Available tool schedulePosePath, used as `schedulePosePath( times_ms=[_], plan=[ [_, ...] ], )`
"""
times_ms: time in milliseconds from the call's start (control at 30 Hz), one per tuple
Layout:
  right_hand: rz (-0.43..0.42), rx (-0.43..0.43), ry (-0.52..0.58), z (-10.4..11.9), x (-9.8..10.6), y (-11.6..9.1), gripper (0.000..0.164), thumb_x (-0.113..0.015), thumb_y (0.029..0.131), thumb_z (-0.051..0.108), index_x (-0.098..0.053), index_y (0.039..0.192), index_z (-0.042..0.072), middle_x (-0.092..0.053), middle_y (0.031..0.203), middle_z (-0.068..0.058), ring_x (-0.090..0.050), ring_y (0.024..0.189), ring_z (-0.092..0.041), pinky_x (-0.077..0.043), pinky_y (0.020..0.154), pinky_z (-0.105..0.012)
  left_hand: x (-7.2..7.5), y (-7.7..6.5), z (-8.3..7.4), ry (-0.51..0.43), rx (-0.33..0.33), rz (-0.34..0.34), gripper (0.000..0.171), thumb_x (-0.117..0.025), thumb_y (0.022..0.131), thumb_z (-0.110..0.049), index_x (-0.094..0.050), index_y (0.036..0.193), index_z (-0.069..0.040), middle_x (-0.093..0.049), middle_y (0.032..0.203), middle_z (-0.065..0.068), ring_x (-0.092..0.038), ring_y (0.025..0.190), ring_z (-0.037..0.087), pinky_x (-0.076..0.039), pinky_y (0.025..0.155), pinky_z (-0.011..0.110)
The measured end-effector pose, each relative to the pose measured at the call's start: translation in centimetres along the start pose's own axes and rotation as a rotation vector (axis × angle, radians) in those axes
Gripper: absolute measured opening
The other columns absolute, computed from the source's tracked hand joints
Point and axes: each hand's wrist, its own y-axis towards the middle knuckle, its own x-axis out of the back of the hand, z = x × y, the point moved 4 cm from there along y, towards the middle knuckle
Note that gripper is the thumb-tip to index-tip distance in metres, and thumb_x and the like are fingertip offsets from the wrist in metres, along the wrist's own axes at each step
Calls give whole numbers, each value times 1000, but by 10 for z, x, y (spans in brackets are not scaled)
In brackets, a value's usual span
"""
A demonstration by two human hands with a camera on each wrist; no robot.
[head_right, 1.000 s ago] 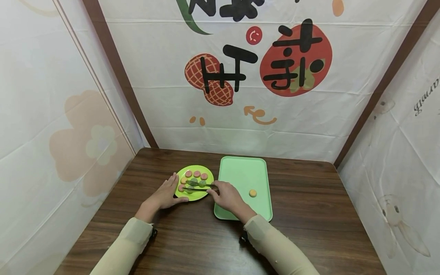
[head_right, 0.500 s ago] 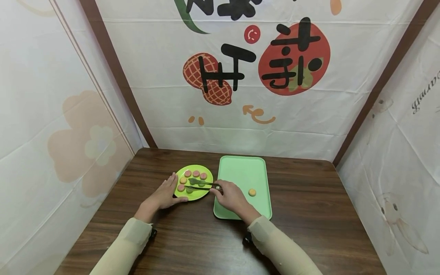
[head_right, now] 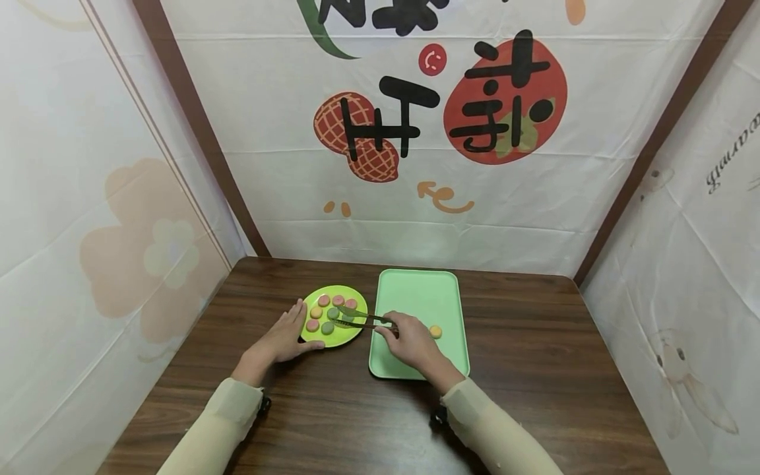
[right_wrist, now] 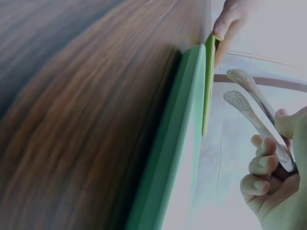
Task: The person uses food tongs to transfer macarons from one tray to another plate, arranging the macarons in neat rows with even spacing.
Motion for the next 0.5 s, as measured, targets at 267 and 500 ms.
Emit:
schedulePosePath(
  times_ms=[267,500],
  plan=[
    [-45,-26,-6,-11,14,-9,31,-74,105,31,-76,123,5,-73,89,6,-61,70,-4,-53,62,-29,0,0,0,-9,3,-2,119,-71,98,-64,-11,167,12,-4,176,32,-11,164,45,-14,134,55],
    [-95,-1,-11,-20,26,-20,29,-76,103,28,-76,120,5,-65,78,11,-49,59,-2,-45,53,-26,-1,-1,0,-14,7,3,118,-71,97,-64,-12,167,12,-5,176,32,-11,164,45,-14,134,55]
  ],
)
